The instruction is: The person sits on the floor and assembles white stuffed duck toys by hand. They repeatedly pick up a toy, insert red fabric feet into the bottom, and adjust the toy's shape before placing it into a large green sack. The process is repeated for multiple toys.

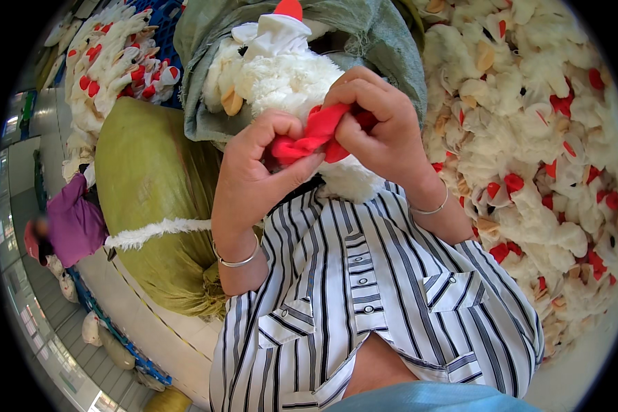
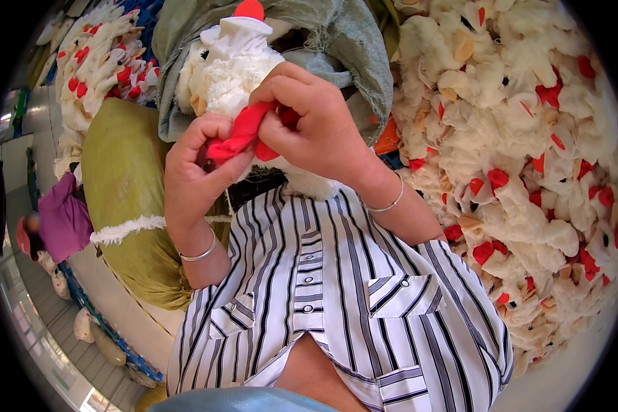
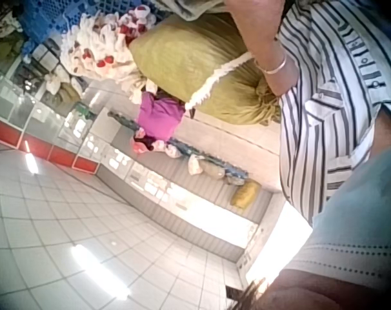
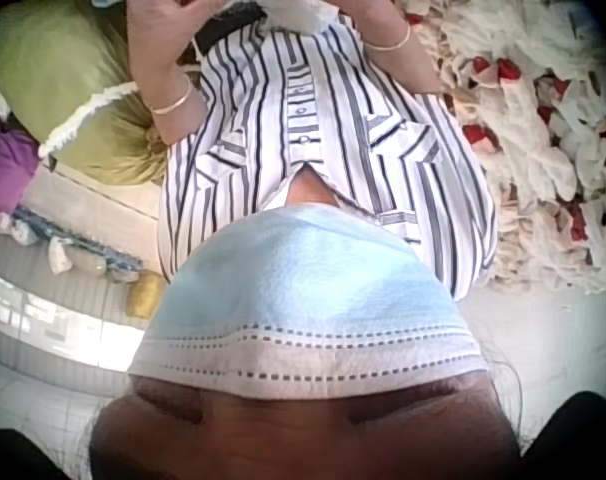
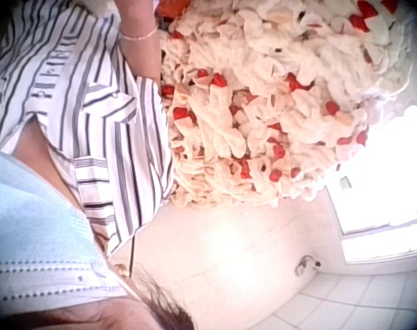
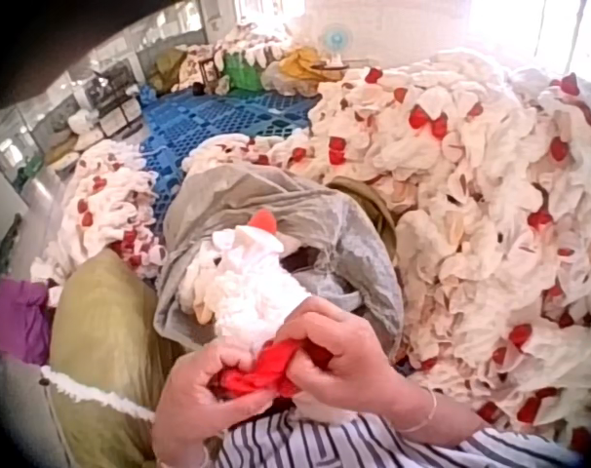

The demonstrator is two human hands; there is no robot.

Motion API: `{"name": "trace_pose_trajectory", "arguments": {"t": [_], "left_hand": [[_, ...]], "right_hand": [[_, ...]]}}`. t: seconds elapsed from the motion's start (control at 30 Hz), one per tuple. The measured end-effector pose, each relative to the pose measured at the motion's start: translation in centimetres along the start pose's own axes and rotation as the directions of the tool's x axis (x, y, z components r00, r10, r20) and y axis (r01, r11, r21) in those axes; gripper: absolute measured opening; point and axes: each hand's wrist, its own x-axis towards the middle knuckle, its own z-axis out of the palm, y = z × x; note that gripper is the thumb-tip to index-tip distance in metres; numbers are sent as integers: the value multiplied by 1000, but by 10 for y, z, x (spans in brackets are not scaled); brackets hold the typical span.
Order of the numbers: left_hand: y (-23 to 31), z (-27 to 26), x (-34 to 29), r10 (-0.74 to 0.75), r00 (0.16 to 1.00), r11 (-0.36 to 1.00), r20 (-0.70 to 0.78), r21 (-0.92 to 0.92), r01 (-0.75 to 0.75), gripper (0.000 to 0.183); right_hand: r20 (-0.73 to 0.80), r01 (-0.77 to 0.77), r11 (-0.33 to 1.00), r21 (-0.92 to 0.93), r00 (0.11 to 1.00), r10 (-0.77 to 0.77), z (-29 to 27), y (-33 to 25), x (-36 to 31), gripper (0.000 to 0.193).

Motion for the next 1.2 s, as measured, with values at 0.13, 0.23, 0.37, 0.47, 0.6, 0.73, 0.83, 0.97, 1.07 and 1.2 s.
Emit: {"name": "trace_pose_trajectory", "arguments": {"t": [0.13,0.23,0.37,0.47,0.6,0.73,0.83,0.97,1.07,1.2], "left_hand": [[8,0,-1,-100,995,995,5,18,100,24],[-2,-4,-3,1,993,999,-116,54,6,23],[-11,-4,-2,59,976,998,-210,26,-55,24],[-6,1,-1,30,977,1000,-212,1,-30,23],[-1,6,-1,10,981,1000,-194,16,-7,22],[-5,3,-1,28,972,998,-233,-42,-39,22],[-4,4,-1,21,977,991,-212,-127,-49,22],[-6,6,1,62,972,983,-227,-154,-99,20],[1,6,0,80,985,987,-155,-127,-100,20],[-5,3,-2,84,990,994,-113,-55,-90,19]], "right_hand": [[-66,-16,1000,22,998,18,-2,6,-2,15],[-69,-24,1000,17,997,26,-2,6,-3,17],[-125,38,997,60,992,-30,-4,9,0,19],[-24,-19,999,39,1000,20,-9,-14,4,16],[64,40,997,-63,997,-36,-2,-6,3,19],[54,-10,995,-95,998,15,-5,-5,0,17],[39,58,994,-94,998,-54,-4,1,0,20],[10,-39,999,-35,999,40,2,3,0,23],[44,-70,997,-37,996,72,1,0,2,26],[90,45,995,-91,995,-36,-7,6,0,32]]}}
